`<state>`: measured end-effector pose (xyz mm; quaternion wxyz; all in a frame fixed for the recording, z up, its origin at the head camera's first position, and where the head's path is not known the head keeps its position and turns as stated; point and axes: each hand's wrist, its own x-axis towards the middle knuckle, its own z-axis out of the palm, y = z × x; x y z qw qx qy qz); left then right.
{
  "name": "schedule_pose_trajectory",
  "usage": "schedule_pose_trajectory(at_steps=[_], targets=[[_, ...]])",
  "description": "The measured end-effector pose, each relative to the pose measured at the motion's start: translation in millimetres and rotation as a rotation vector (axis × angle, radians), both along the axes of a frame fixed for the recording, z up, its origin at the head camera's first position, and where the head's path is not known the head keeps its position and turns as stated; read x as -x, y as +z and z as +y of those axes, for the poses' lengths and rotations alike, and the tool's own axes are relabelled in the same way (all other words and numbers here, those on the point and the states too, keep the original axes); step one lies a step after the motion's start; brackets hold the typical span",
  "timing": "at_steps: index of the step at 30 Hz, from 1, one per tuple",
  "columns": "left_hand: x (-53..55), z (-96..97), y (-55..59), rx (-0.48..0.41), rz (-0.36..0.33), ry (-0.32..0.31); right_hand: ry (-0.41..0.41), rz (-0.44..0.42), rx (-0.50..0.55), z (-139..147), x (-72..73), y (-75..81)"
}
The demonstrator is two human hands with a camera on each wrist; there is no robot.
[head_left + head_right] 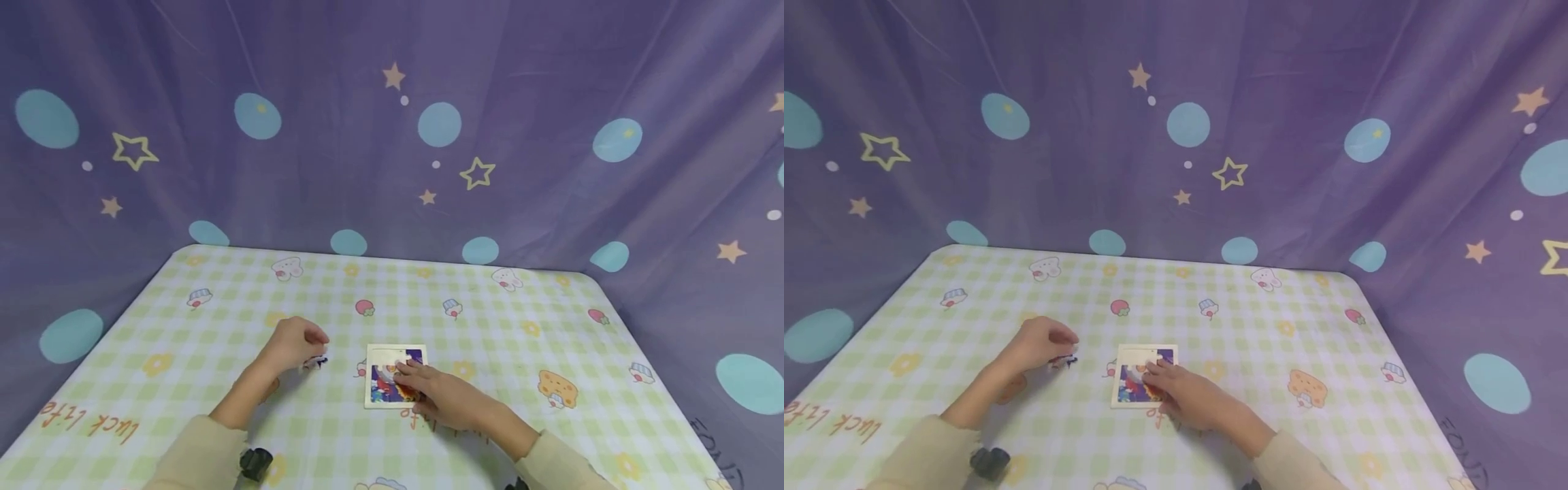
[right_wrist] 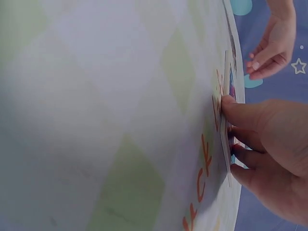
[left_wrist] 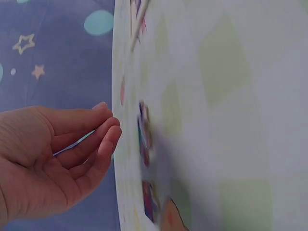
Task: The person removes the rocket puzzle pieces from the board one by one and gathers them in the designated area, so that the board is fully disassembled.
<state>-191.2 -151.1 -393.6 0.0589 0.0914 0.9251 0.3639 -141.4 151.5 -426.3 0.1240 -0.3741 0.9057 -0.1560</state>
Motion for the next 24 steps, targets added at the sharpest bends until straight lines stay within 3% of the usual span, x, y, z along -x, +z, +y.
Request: schedule_pose_trajectory(at_steps=[5, 15, 24], targets=[[1.7, 22.2, 1.2, 0.01, 0.022, -0.049, -0.008, 0.038, -0.006, -0.5, -1.7, -1.4], [6.4, 69.1, -5.5, -0.022, -0.03, -0.106, -0.004, 0.119, -0.023, 0.2, -6.3, -3.4], [7.0, 96.4, -14.2, -0.066, -0.074, -0.156, -0.017, 0.052, -0.011, 2.7, -9.6, -1.7]])
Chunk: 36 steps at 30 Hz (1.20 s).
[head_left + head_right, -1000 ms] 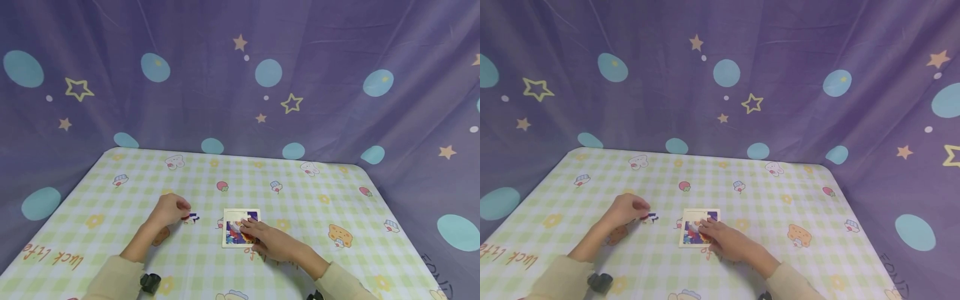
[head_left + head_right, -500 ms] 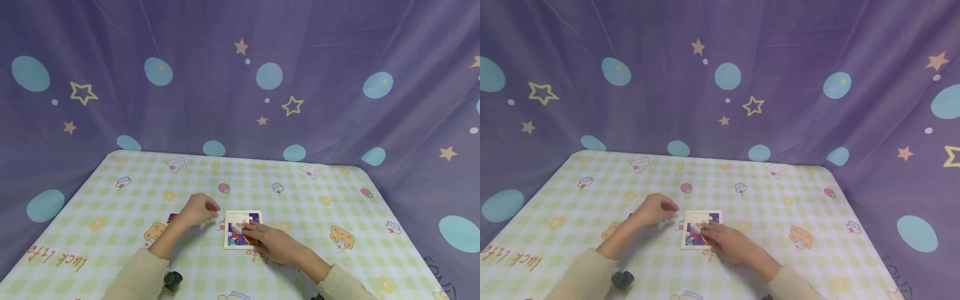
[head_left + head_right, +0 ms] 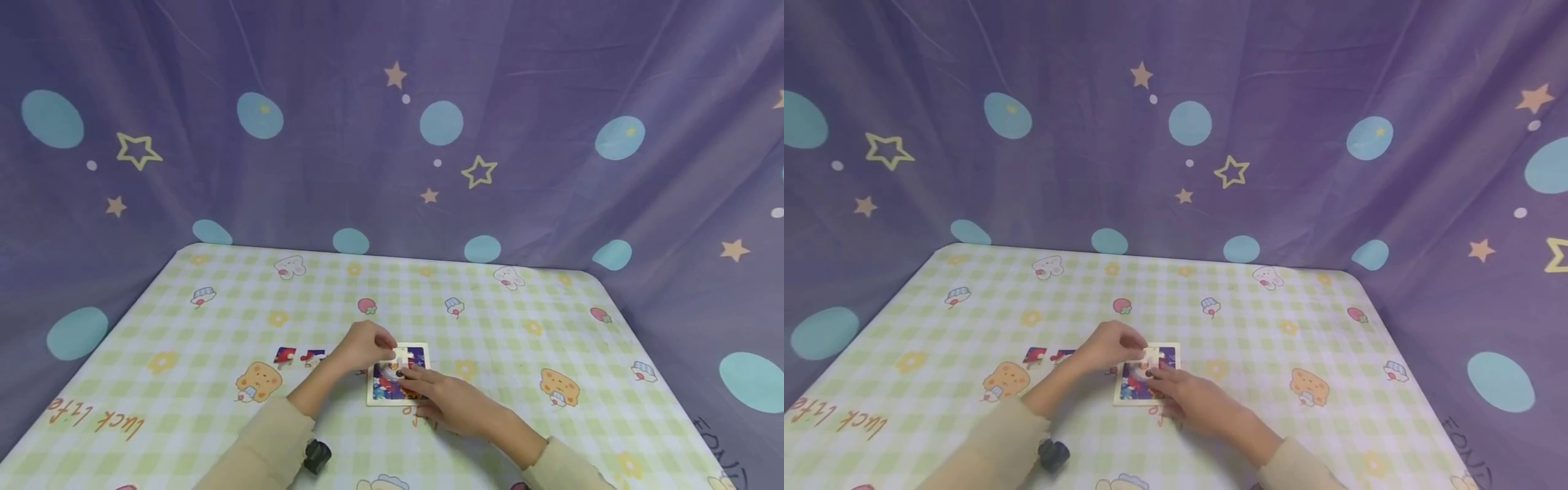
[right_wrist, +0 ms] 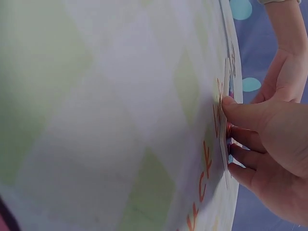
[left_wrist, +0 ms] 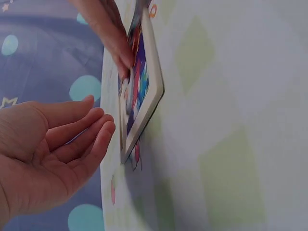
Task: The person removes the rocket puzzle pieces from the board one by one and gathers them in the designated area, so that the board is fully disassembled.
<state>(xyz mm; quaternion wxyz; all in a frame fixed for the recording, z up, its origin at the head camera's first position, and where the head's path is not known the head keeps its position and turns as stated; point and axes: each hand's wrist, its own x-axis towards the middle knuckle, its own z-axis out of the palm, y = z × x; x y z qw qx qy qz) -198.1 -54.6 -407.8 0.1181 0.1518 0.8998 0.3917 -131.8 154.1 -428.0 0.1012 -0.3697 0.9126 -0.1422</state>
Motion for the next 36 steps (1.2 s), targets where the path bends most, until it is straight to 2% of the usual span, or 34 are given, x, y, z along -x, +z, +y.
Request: schedule_pose_trajectory(at_steps=[4, 12, 18, 22, 27, 30, 36], targets=[[-0.6, 9.0, -2.5, -0.025, 0.005, -0.022, 0.01, -0.046, 0.029, 2.5, 1.0, -0.9], [-4.9, 21.6, -7.2, -0.017, 0.003, -0.06, 0.027, -0.057, 0.06, 4.2, 1.2, -0.9], [-7.4, 26.3, -10.8, -0.012, 0.049, -0.057, 0.028, -0.06, 0.065, 4.7, 0.9, -1.4], [-8.0, 27.7, -12.3, -0.028, 0.053, -0.036, 0.029, -0.064, 0.066, 4.8, 1.1, -2.1], [-7.1, 28.6, -10.1, -0.097, -0.022, 0.039, 0.027, -0.062, 0.062, 4.8, 1.6, -2.4], [-6.1, 28.9, -8.9, -0.106, -0.053, 0.071, 0.028, -0.058, 0.064, 4.9, 1.9, -2.4], [-6.4, 30.4, -8.9, -0.116, -0.071, 0.09, 0.028, -0.062, 0.064, 4.2, 1.7, -2.1]])
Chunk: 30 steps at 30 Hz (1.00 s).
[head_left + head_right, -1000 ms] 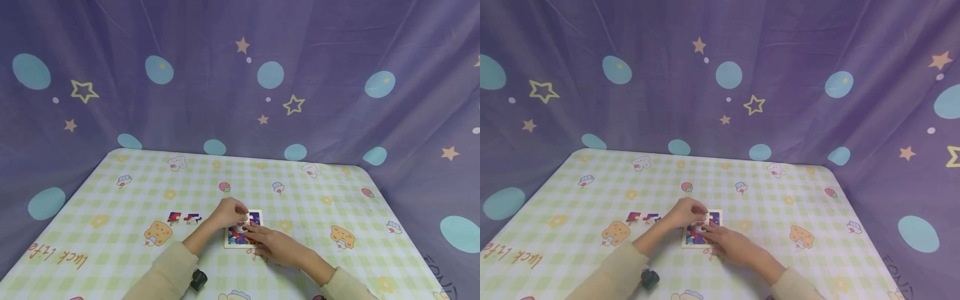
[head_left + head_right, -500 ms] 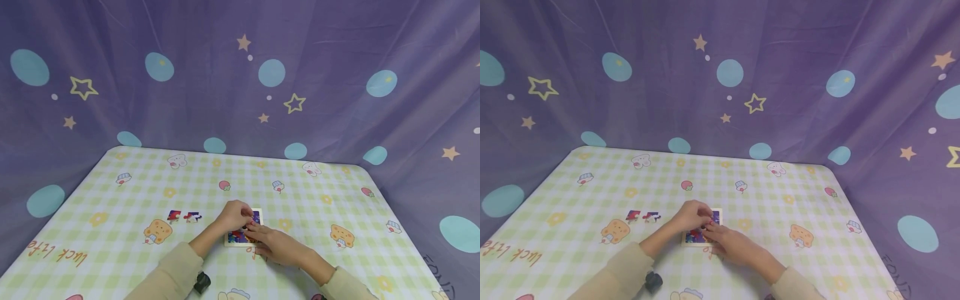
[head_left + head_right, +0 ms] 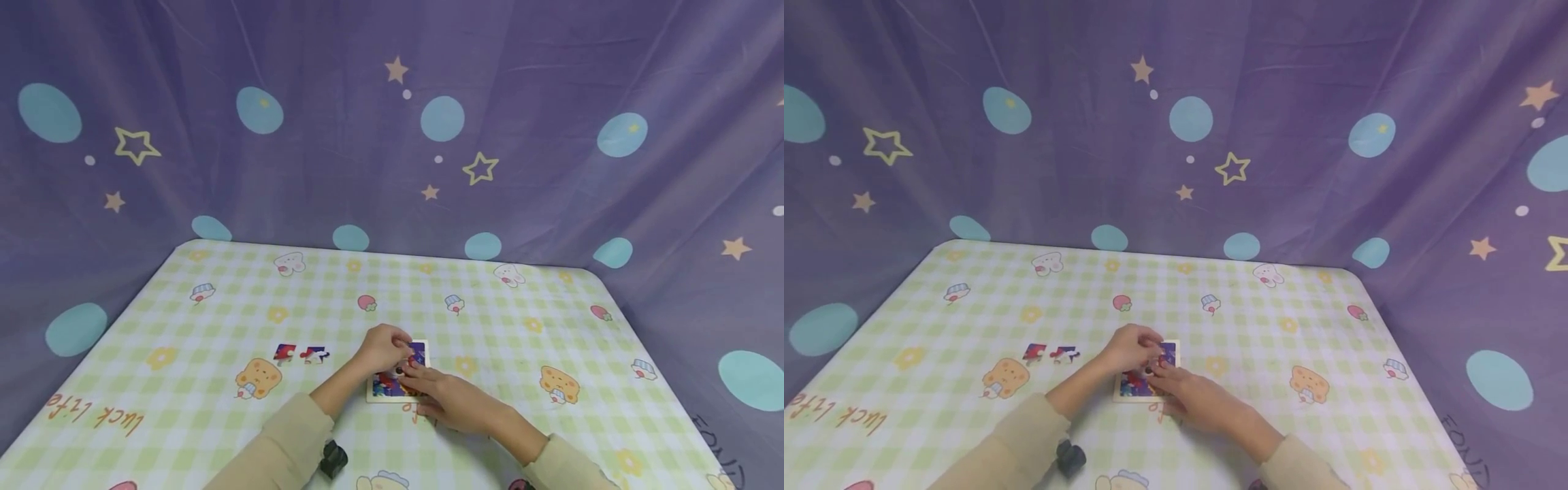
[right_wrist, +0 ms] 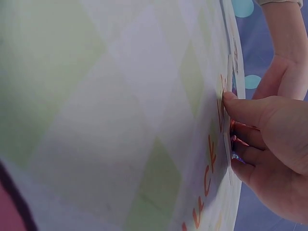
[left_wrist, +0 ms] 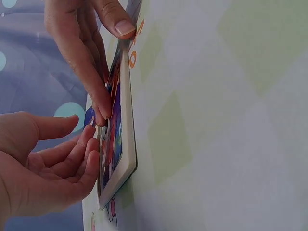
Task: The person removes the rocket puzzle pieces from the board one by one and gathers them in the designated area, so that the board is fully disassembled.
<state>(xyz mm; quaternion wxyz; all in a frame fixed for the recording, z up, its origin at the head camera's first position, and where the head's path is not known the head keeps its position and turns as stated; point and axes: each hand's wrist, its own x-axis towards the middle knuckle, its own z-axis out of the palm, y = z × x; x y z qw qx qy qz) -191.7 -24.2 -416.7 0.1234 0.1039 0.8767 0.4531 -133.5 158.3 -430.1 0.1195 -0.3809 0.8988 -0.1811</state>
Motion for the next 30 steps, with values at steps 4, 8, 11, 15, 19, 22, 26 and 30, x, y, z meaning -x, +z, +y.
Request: schedule_pose_trajectory(at_steps=[4, 8, 11, 15, 19, 22, 26, 30], targets=[[0.2, 1.0, 0.2, -0.011, 0.003, 0.004, -0.004, -0.005, -0.006, -0.5, -0.3, 0.8], [1.2, 2.7, -1.2, -0.027, 0.004, 0.009, -0.004, 0.002, -0.006, -0.3, -0.4, 0.9], [1.6, 4.3, -2.5, -0.041, 0.01, 0.015, 0.007, 0.022, 0.002, 0.2, -0.7, 0.3], [2.2, 6.5, -4.5, -0.062, 0.015, 0.032, 0.021, 0.037, 0.011, 1.2, -0.9, -1.1], [3.1, 8.6, -5.5, -0.083, 0.016, 0.045, 0.015, 0.023, 0.001, 1.3, -0.2, -1.8], [3.9, 9.7, -5.8, -0.094, 0.018, 0.051, 0.005, 0.011, -0.005, 1.0, 0.6, -2.4], [4.5, 10.7, -6.0, -0.107, 0.014, 0.059, 0.003, 0.015, -0.001, 0.6, 0.9, -2.6], [4.2, 10.7, -5.3, -0.112, 0.016, 0.072, 0.007, 0.016, 0.002, 0.1, 0.8, -2.3]])
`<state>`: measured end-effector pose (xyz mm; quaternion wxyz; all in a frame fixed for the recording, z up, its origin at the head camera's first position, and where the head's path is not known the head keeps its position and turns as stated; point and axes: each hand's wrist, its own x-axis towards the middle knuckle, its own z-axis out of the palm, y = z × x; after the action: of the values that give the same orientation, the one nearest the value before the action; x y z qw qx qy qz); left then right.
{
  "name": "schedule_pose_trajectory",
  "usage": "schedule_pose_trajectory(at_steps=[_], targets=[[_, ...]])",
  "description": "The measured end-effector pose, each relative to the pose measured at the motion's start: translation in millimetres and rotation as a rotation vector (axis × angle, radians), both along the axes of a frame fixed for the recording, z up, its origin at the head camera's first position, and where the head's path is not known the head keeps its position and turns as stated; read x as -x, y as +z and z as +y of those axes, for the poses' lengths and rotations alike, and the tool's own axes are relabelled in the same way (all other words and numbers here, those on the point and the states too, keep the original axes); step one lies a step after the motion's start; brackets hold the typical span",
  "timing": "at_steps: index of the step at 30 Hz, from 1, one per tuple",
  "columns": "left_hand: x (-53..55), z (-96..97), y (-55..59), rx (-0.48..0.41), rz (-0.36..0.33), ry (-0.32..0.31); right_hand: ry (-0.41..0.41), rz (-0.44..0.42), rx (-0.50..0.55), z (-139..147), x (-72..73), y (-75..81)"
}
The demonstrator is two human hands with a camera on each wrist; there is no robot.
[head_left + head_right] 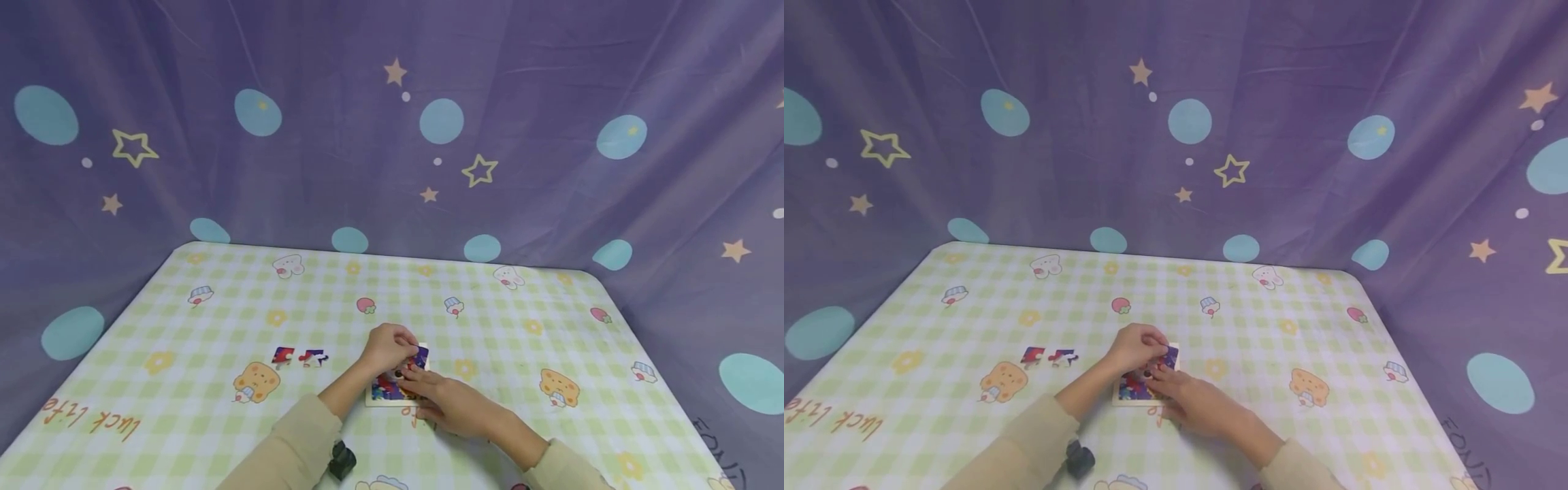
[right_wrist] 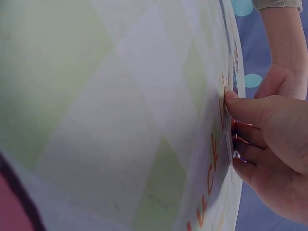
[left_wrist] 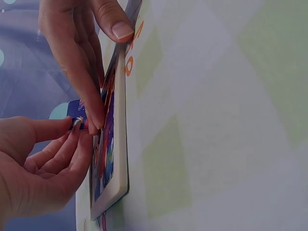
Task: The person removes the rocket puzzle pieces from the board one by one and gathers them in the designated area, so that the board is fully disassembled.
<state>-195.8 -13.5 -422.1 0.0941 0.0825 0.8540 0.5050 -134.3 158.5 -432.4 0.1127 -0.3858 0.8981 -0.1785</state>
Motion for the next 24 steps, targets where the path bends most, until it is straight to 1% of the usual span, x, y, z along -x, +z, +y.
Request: schedule_pose_trajectory(at_steps=[4, 11, 15, 18, 24], targets=[[-0.5, -1.0, 0.3, 0.002, 0.013, 0.01, 0.004, 0.009, -0.001, -0.2, 0.0, -0.2], [0.9, -4.0, -2.5, 0.004, -0.02, 0.033, 0.011, 0.027, 0.006, 0.6, -1.0, -1.2], [1.8, -6.3, -3.3, 0.003, -0.029, 0.038, 0.012, 0.035, 0.011, 0.5, -1.3, -1.3], [2.5, -7.9, -3.9, 0.006, -0.031, 0.054, 0.017, 0.045, 0.014, 0.3, -1.5, -1.4], [6.2, -14.9, -2.0, -0.002, 0.0, 0.108, -0.002, -0.001, 0.014, 0.4, -2.5, 0.9]])
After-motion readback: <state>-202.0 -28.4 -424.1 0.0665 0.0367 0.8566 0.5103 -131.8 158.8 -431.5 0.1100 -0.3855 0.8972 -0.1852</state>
